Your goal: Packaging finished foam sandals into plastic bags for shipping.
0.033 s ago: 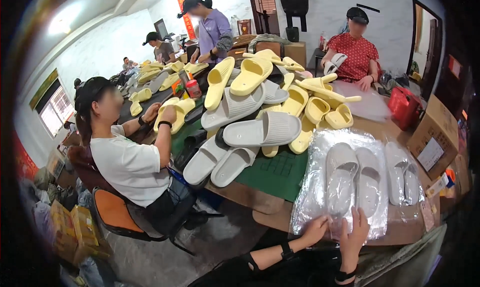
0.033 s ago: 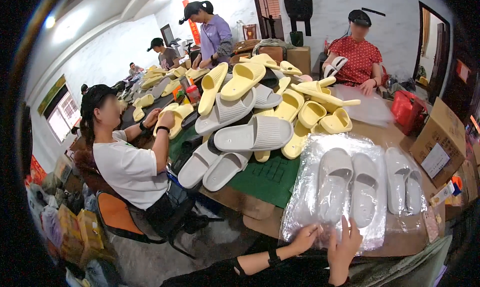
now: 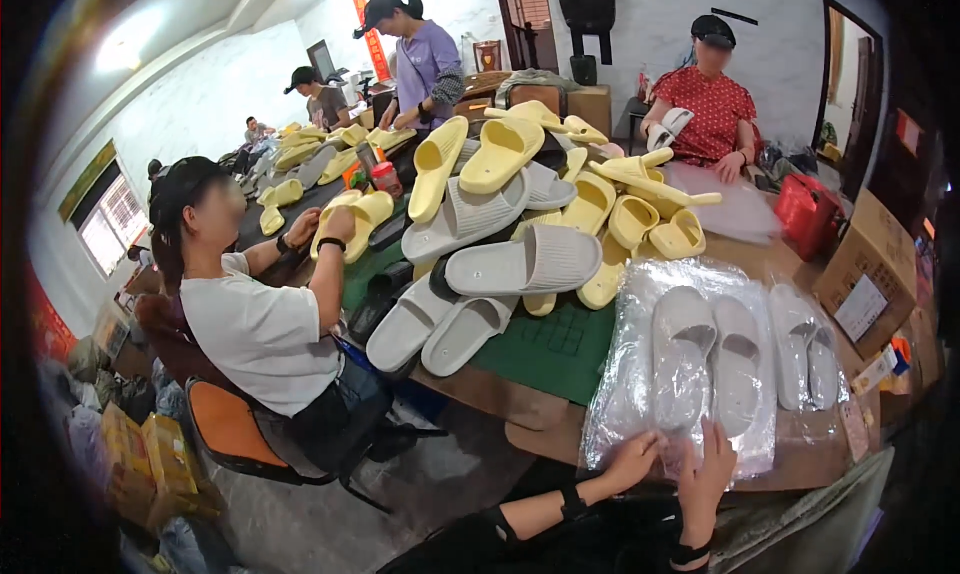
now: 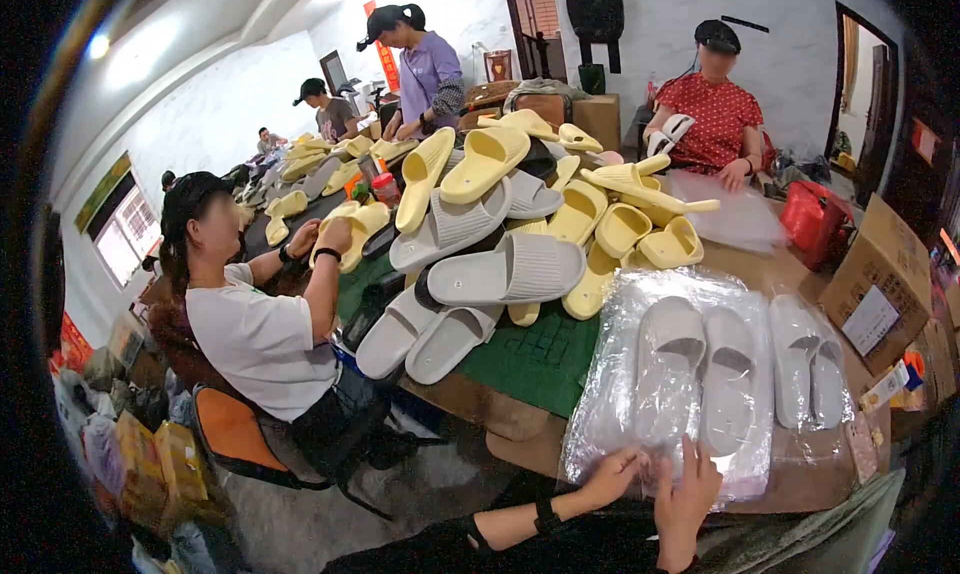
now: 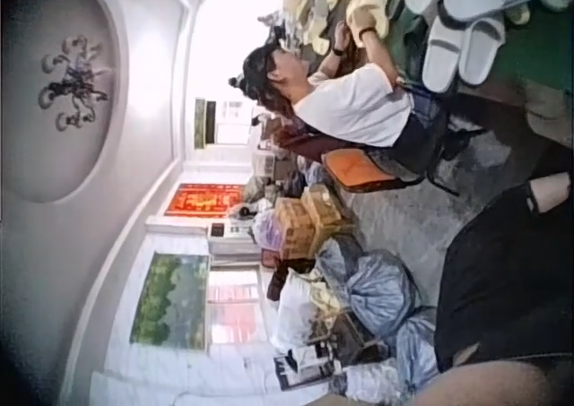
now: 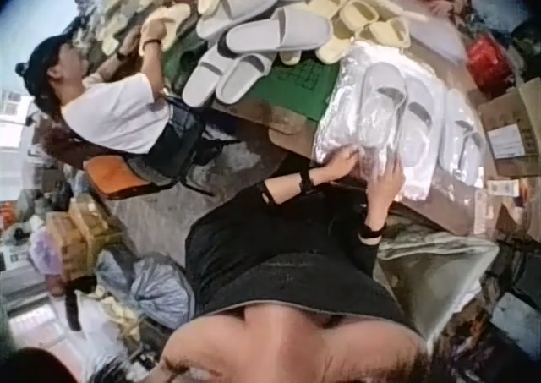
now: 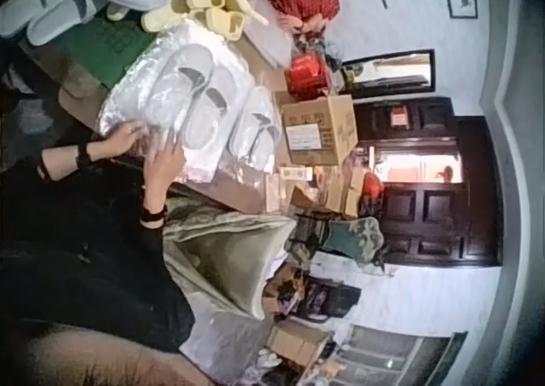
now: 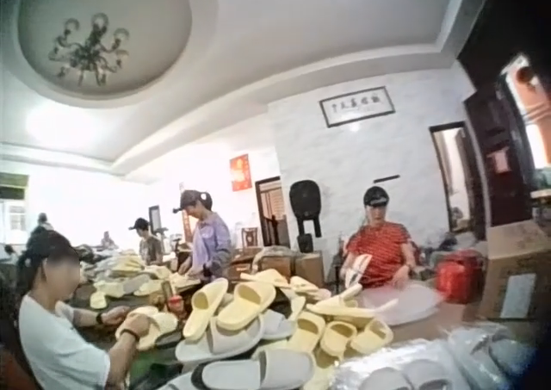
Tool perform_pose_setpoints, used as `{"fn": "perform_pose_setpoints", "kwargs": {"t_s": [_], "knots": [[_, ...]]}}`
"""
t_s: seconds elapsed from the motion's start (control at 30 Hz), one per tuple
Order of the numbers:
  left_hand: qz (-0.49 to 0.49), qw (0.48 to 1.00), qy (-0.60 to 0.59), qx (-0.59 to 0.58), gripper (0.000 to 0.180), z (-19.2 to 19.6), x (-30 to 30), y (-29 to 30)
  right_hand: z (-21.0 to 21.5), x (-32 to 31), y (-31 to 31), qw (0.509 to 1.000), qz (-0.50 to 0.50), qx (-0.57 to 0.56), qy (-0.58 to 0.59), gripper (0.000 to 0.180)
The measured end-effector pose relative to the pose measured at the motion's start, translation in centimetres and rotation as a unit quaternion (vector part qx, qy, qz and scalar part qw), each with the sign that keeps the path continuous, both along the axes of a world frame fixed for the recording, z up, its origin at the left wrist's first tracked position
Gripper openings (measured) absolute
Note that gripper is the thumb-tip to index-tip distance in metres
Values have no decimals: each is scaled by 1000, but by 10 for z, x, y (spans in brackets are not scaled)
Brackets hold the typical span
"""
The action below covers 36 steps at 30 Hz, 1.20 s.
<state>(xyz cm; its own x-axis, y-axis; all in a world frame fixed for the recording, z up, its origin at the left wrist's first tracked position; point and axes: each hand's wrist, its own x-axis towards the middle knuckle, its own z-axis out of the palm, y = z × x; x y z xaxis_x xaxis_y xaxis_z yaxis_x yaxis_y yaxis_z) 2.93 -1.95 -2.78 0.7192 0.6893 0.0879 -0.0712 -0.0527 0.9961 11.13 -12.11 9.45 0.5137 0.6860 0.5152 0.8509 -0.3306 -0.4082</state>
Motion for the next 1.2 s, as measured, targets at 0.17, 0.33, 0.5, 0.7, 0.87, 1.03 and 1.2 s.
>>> {"fn": "perform_pose_setpoints", "kwargs": {"t_s": [0.17, 0.33, 0.5, 0.7, 0.87, 1.03, 1.2], "knots": [[-86, 964, 1, -252, 18, 52, 0, 0, -14, -3, -21, 969, -12, -10, 248, 22], [-95, 991, 58, 76, 25, 64, 5, 3, -31, 9, -37, 834, 55, 13, 549, 42], [-109, 953, 71, 275, 27, 59, 11, -10, -36, 12, -32, 693, 105, 132, 701, 55], [-122, 962, 54, 238, 31, 90, 2, -20, -36, 19, -25, 523, 10, 236, 819, 54], [-127, 943, 108, 287, 34, 100, -2, -21, -40, 23, -15, 555, 54, 244, 793, 38], [12, 952, -9, 305, 35, 54, 6, -22, -16, 22, -7, 638, 69, 232, 731, 17], [50, 882, 104, 458, 36, 50, -2, 2, -8, 25, -4, 645, 71, 303, 698, 14]]}}
